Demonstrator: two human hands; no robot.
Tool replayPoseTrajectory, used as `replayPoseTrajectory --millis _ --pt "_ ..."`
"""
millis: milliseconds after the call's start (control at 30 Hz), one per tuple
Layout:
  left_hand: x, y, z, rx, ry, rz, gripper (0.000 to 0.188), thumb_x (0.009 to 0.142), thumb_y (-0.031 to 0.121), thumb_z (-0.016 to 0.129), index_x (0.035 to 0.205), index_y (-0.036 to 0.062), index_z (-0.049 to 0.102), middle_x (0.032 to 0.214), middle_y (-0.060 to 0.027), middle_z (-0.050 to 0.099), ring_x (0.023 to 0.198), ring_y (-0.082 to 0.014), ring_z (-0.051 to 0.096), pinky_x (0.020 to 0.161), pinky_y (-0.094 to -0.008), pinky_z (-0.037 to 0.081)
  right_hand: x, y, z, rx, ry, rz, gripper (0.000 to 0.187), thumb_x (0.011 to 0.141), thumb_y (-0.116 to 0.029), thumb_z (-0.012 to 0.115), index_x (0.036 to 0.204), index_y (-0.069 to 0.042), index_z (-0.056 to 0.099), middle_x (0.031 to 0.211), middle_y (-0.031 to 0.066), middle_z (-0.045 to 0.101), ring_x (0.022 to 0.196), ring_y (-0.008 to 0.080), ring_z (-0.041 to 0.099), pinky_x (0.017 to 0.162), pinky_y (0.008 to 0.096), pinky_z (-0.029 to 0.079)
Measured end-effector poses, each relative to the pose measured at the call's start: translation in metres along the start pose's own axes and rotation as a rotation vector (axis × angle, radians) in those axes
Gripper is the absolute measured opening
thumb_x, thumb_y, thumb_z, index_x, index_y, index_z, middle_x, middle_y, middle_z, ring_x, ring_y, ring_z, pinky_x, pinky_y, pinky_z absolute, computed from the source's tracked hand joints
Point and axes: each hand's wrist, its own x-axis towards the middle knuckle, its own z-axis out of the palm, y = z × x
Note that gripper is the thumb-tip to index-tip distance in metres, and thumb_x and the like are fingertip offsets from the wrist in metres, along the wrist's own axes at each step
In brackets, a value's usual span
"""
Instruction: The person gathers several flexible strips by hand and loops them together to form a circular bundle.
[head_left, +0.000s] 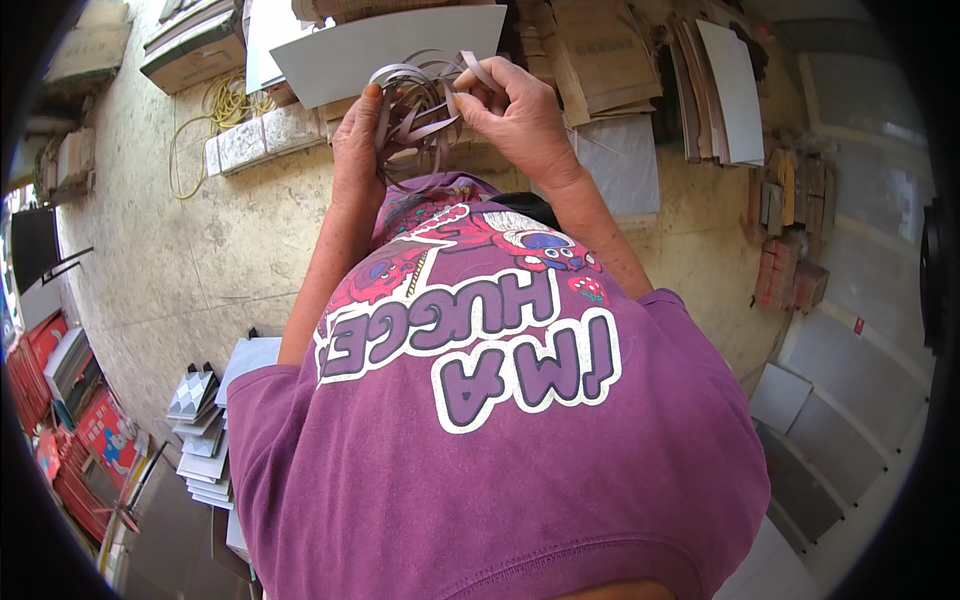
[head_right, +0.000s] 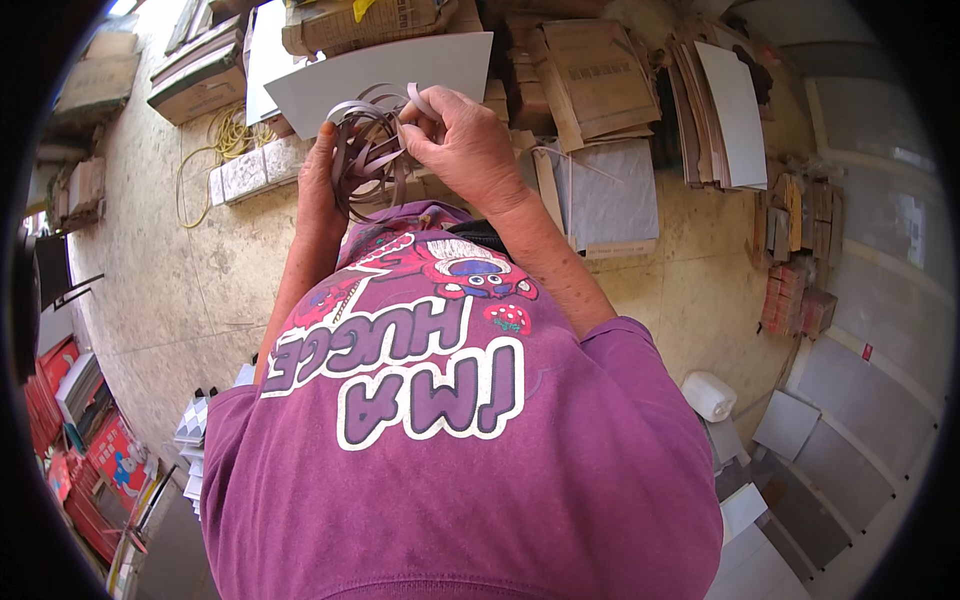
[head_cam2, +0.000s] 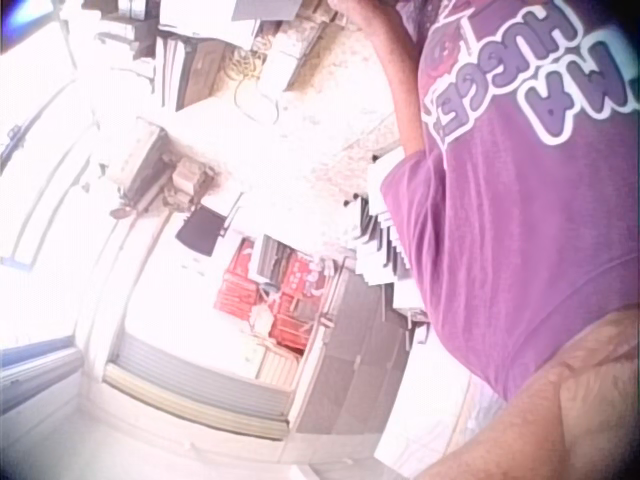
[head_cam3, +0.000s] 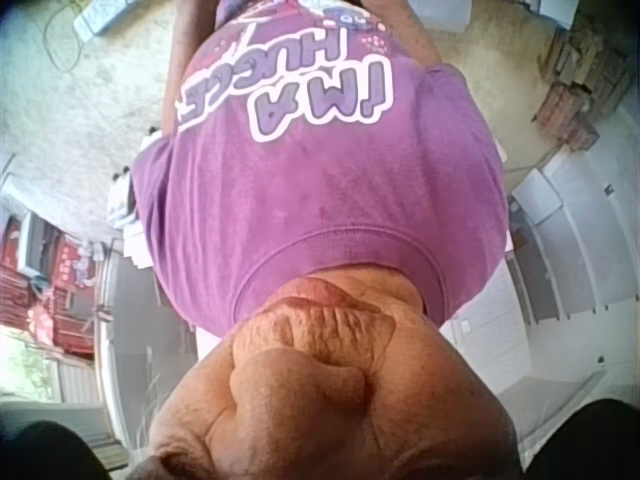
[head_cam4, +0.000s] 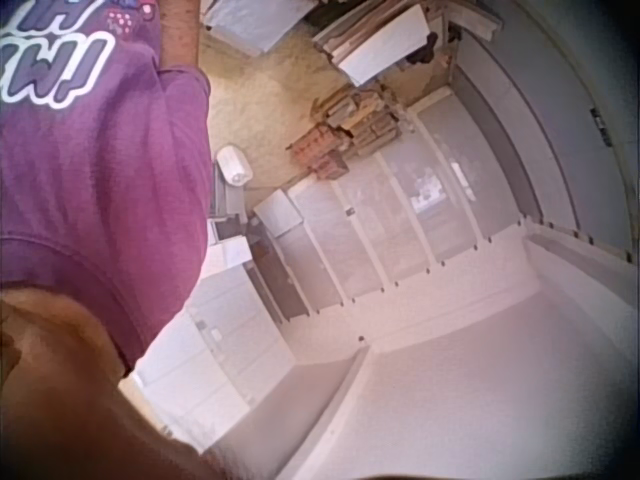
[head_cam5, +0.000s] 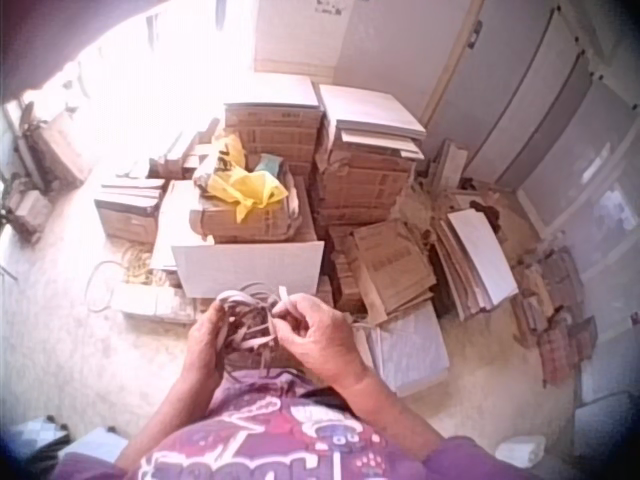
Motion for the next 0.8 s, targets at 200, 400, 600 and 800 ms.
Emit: replayPoseTrajectory --millis 200,400,600,800 --pt "0.0 -0.002 -0.001 0.06 -0.008 0.129 0.027 0.088 0.03 0.059 0.093 0.0037 0.064 0.083 -0.0033 0.064 0.071 -0.008 0.059 0.061 -0.0209 0.048 -0.002 0.0 0.006 -0.286 0.032 -0.03 0.017 0.075 -0.017 0.069 0.084 -0.004 0.062 0.068 0.0034 0.054 0.055 0.0131 0.051 0.051 0.0263 0.041" --pt "0.004 -0.007 -0.009 0.178 -0.015 0.184 0.026 0.088 0.029 0.06 0.093 0.0044 0.064 0.083 -0.0014 0.064 0.073 -0.0062 0.057 0.064 -0.0197 0.045 -0.001 -0.008 0.008 -0.498 -0.007 0.075 0.017 0.073 -0.026 0.066 0.079 -0.01 0.062 0.075 0.0067 0.061 0.069 0.0277 0.061 0.062 0.0388 0.048" --pt "0.008 -0.002 -0.012 0.338 -0.049 0.24 0.024 0.087 0.024 0.062 0.098 0.0026 0.062 0.088 -0.0024 0.064 0.076 -0.0077 0.057 0.067 -0.0208 0.046 0.001 0.005 0.016 -0.37 0.035 0.206 0.012 0.072 -0.022 0.062 0.071 -0.009 0.061 0.07 0.0083 0.062 0.067 0.0291 0.061 0.061 0.0396 0.047" --pt "-0.004 0.021 0.007 1.026 0.001 1.183 0.022 0.076 -0.002 0.065 0.097 0.003 0.061 0.088 -0.0077 0.062 0.077 -0.0161 0.058 0.067 -0.0247 0.045 0.003 0.016 0.022 -0.369 0.075 0.282 0.013 0.07 -0.022 0.062 0.069 -0.009 0.061 0.068 0.0107 0.063 0.067 0.0304 0.061 0.061 0.04 0.047"
